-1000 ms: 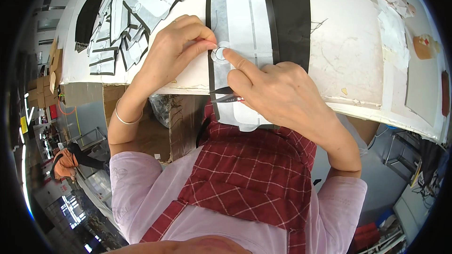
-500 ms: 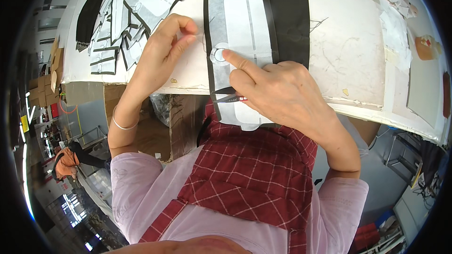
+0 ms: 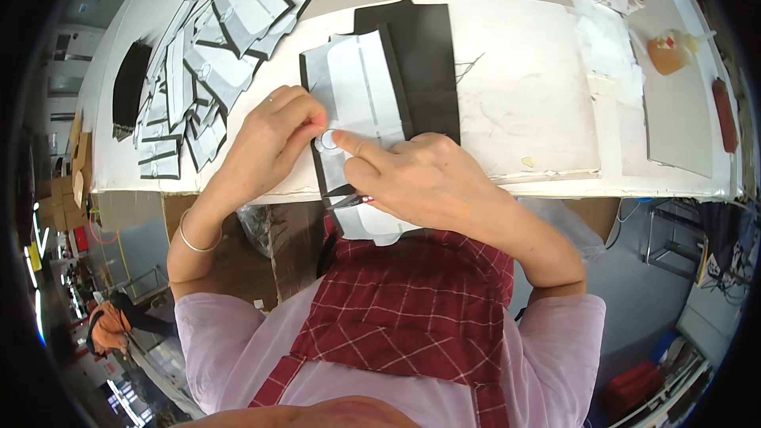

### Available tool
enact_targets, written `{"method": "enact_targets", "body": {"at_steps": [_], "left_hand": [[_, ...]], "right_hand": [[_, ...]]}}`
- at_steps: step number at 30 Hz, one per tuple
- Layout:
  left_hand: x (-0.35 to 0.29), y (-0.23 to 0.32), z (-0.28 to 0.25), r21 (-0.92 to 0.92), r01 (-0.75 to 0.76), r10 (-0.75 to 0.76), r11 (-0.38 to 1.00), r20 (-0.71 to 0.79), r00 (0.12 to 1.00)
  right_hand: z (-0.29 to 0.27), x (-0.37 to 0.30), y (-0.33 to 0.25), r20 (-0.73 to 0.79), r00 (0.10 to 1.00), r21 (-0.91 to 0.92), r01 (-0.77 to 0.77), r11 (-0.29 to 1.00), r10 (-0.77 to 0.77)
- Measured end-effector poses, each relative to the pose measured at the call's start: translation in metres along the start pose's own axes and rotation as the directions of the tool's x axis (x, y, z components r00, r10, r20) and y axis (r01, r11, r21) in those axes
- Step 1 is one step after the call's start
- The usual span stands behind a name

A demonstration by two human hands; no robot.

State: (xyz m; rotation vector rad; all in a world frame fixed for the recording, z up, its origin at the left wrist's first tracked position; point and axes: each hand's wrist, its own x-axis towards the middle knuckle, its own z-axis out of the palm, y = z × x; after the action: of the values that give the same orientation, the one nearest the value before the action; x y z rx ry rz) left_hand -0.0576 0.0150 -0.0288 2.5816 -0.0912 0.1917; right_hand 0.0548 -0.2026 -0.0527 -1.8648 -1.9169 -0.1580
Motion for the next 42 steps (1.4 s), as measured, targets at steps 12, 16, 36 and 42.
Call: {"method": "enact_targets", "body": {"at_steps": [12,16,36,42], "left_hand": [[-0.01,-0.006,0.011,-0.181,0.044,-0.058,0.983,-0.071,0.996],[-0.008,-0.016,0.012,-0.024,-0.059,0.058,0.998,-0.041,0.997],[-0.009,-0.016,0.01,-0.024,-0.039,0.038,0.999,-0.024,0.999],[-0.008,-0.016,0.005,-0.378,0.224,-0.266,0.898,-0.063,0.962]], "right_hand": [[0.0,0.001,-0.001,-0.003,0.999,0.04,-0.041,0.998,0.041],[0.001,0.0,0.0,0.017,0.999,0.031,-0.041,0.999,0.04],[0.006,-0.001,0.001,-0.01,0.999,0.061,-0.043,0.997,0.044],[0.006,-0.001,0.001,-0.009,0.999,0.053,-0.049,0.997,0.05]]}}
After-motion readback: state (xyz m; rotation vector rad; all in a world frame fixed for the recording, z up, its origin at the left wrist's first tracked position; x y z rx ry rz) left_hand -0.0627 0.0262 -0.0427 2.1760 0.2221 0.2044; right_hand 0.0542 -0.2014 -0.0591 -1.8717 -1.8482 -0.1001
